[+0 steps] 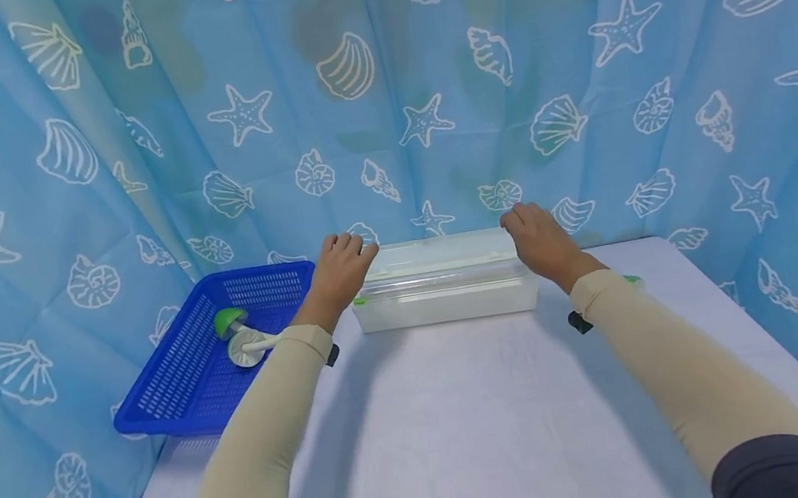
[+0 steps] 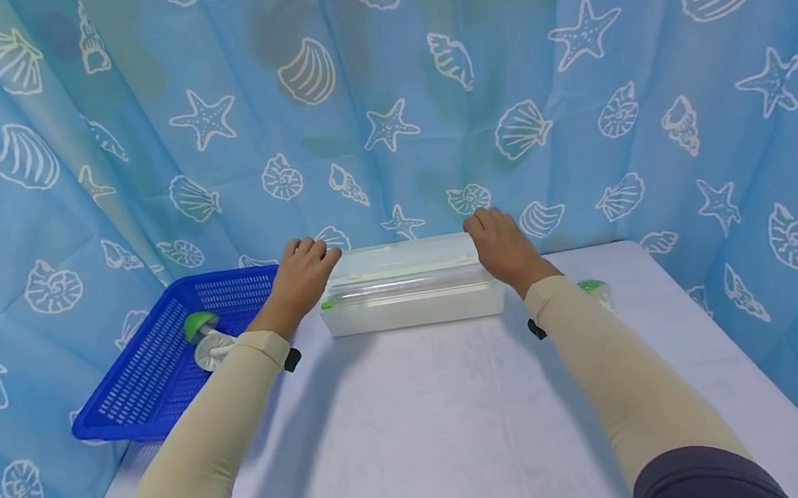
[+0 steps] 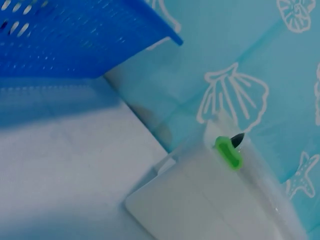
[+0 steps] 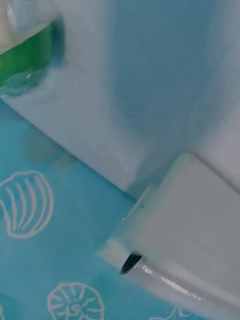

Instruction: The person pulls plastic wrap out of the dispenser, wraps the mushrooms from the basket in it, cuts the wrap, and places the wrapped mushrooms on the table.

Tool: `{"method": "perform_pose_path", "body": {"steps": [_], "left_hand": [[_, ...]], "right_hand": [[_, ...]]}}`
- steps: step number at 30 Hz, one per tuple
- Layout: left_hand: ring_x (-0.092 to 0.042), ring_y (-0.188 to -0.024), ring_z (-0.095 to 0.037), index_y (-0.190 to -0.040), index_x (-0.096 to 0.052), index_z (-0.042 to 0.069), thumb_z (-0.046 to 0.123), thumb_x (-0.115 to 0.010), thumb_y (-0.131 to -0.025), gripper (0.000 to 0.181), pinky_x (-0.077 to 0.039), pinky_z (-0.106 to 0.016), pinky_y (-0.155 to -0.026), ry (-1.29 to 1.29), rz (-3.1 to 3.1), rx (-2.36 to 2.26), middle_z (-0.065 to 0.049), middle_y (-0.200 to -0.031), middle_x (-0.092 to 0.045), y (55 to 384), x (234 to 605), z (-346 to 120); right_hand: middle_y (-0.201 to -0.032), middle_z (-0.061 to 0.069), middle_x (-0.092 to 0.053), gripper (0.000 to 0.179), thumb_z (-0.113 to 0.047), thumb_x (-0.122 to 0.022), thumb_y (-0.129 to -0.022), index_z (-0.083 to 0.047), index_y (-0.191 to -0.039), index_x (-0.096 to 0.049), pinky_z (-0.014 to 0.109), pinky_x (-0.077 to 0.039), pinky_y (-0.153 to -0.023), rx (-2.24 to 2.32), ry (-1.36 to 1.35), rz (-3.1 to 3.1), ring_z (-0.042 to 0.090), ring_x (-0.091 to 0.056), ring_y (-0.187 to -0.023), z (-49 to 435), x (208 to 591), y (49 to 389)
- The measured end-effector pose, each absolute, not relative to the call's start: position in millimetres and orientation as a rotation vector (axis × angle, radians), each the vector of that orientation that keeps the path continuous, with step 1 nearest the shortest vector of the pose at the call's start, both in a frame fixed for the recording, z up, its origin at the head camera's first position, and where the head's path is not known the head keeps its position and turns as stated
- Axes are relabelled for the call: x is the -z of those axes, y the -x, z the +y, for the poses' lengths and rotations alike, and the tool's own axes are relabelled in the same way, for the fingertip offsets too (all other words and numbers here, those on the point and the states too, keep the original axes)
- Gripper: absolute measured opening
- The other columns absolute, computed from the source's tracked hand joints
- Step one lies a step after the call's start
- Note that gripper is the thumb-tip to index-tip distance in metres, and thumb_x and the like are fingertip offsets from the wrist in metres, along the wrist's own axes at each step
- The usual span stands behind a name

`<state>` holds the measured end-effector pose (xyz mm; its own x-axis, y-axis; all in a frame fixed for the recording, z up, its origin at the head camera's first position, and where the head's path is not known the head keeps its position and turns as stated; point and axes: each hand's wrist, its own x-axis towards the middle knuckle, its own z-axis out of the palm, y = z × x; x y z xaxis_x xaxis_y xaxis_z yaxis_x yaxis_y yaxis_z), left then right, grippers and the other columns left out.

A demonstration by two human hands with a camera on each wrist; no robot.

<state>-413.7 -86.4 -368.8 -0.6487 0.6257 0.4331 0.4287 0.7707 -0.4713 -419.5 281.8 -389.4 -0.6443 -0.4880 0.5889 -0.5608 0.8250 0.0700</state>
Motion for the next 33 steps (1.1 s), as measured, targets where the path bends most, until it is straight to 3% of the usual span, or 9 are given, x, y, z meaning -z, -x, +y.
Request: {"method": "perform_pose_path", "body": {"steps": [7, 14, 20, 33], "left_hand": [[-0.053, -0.099, -0.028, -0.116, -0.056, 0.012, -0.001, -0.057, -0.096, 0.024, -0.04, -0.046, -0.095, 0.83, -2.295, -0.396, -0.01, -0.107, -0.06, 414, 360, -91], [-0.053, -0.104, -0.029, -0.119, -0.057, 0.012, -0.001, -0.06, -0.094, 0.028, -0.039, -0.046, -0.098, 0.824, -2.318, -0.407, -0.011, -0.111, -0.061, 410, 342, -92], [-0.052, -0.108, -0.029, -0.122, -0.057, 0.013, 0.001, -0.056, -0.097, 0.027, -0.036, -0.047, -0.101, 0.811, -2.361, -0.386, -0.011, -0.114, -0.061, 409, 331, -93], [-0.053, -0.103, -0.03, -0.117, -0.059, 0.011, 0.0, -0.052, -0.099, 0.023, -0.037, -0.047, -0.098, 0.832, -2.283, -0.331, -0.011, -0.107, -0.061, 404, 313, -94]], "right_hand": [[-0.094, 0.014, -0.051, 0.014, 0.007, -0.053, -0.094, 0.001, -0.108, -0.052, 0.041, -0.047, -0.078, -0.133, -0.789, -2.399, 0.031, -0.051, -0.085, 281, 376, 416], [-0.094, 0.014, -0.05, 0.02, 0.006, -0.059, -0.092, 0.0, -0.11, -0.051, 0.042, -0.046, -0.076, -0.145, -0.795, -2.358, 0.032, -0.05, -0.085, 281, 362, 413], [-0.092, 0.017, -0.052, 0.01, 0.004, -0.055, -0.096, 0.002, -0.106, -0.052, 0.045, -0.045, -0.071, -0.191, -0.827, -2.269, 0.035, -0.052, -0.084, 280, 352, 412], [-0.093, 0.016, -0.053, 0.013, 0.005, -0.055, -0.095, 0.002, -0.108, -0.053, 0.044, -0.046, -0.076, -0.219, -0.792, -2.234, 0.034, -0.052, -0.086, 280, 336, 410]]}}
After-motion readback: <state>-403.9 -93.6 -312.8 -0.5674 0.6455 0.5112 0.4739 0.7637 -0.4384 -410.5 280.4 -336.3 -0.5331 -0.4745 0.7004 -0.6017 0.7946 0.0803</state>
